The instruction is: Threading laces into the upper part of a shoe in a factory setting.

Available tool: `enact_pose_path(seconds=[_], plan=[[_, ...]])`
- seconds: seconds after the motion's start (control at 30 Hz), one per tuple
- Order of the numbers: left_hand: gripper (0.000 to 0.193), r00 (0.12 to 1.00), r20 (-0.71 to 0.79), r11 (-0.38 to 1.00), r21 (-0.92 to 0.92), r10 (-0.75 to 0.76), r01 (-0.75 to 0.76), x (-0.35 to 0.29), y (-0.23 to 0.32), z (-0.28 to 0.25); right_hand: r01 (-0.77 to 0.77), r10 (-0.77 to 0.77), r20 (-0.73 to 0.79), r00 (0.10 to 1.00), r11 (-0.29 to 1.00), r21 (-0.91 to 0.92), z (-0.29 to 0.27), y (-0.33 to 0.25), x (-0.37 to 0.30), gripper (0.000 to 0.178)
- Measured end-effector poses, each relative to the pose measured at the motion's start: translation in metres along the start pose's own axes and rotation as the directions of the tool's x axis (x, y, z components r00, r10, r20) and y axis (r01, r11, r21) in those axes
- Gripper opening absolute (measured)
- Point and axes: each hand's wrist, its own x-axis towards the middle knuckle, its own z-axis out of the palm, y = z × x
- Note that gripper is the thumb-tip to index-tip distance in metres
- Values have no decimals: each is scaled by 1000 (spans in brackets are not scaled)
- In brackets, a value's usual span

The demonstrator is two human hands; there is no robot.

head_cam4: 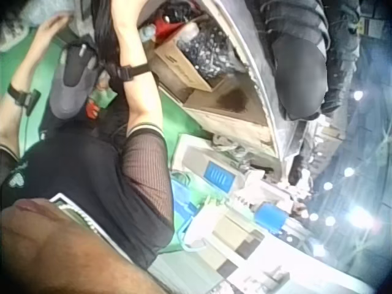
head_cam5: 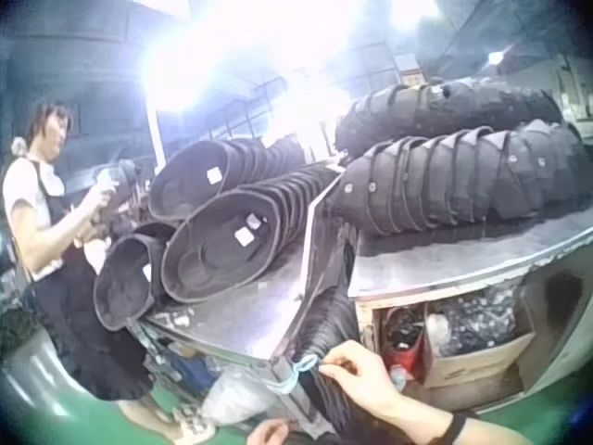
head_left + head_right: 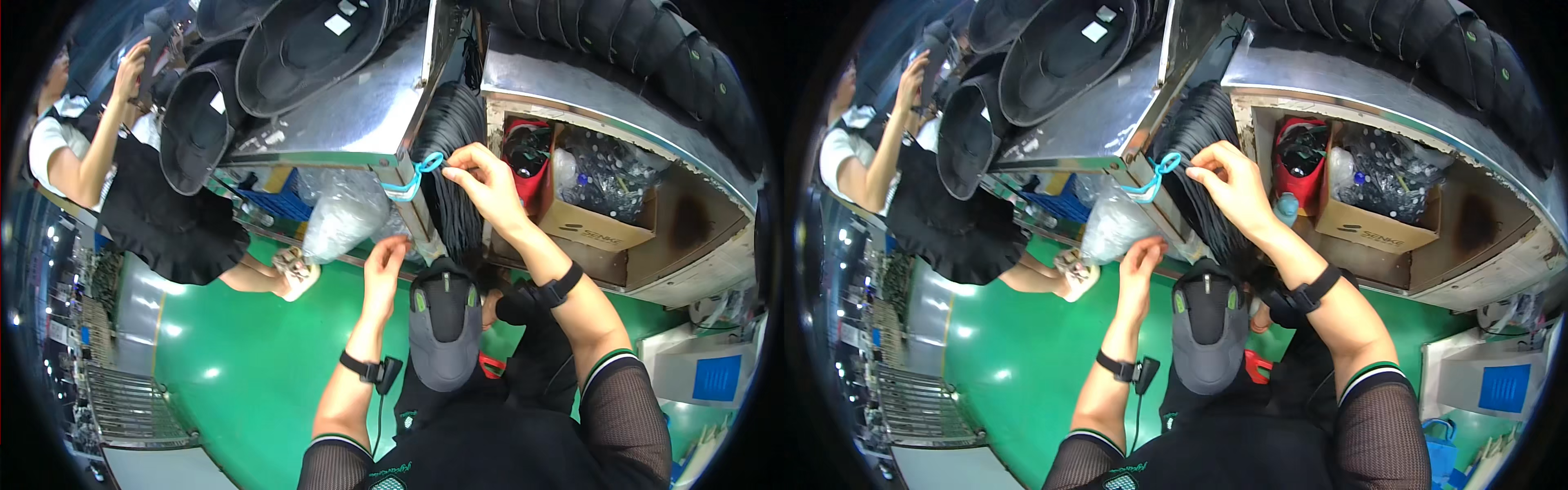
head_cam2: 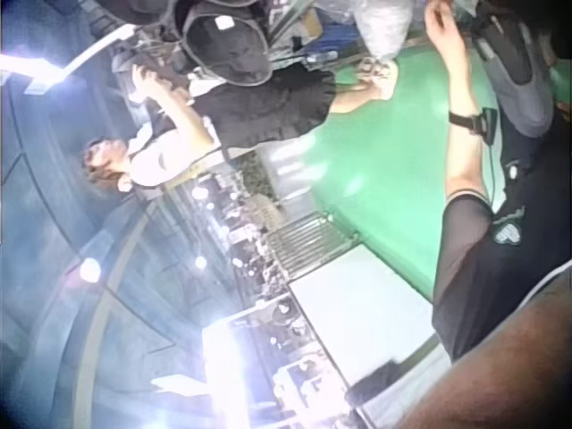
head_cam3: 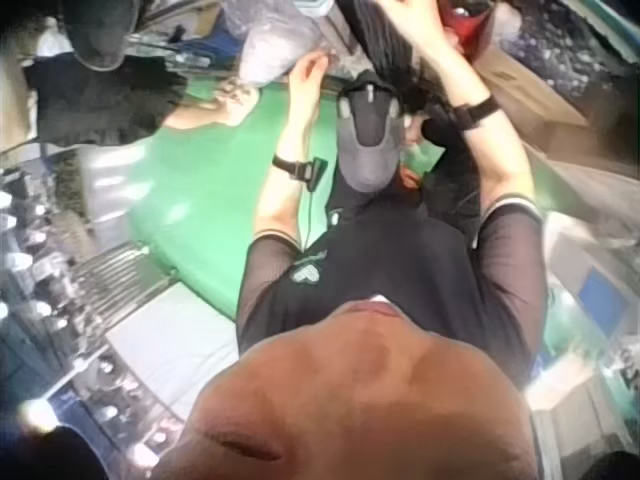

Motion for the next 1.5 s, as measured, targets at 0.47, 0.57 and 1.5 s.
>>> enact_pose_path(seconds=[0.47,0.57,1.5], plan=[[28,935,290,482,-861,203,162,-92,132,-49,-649,503,723,474,755,-100,-87,-97,-241,11],[22,979,-184,242,-950,83,-199,-112,125,-137,-795,680,423,600,447,410,-164,-64,-277,13],[45,596,-581,827,-307,-555,471,-234,-106,-250,-493,461,-190,867,740,-457,-145,8,-237,18]])
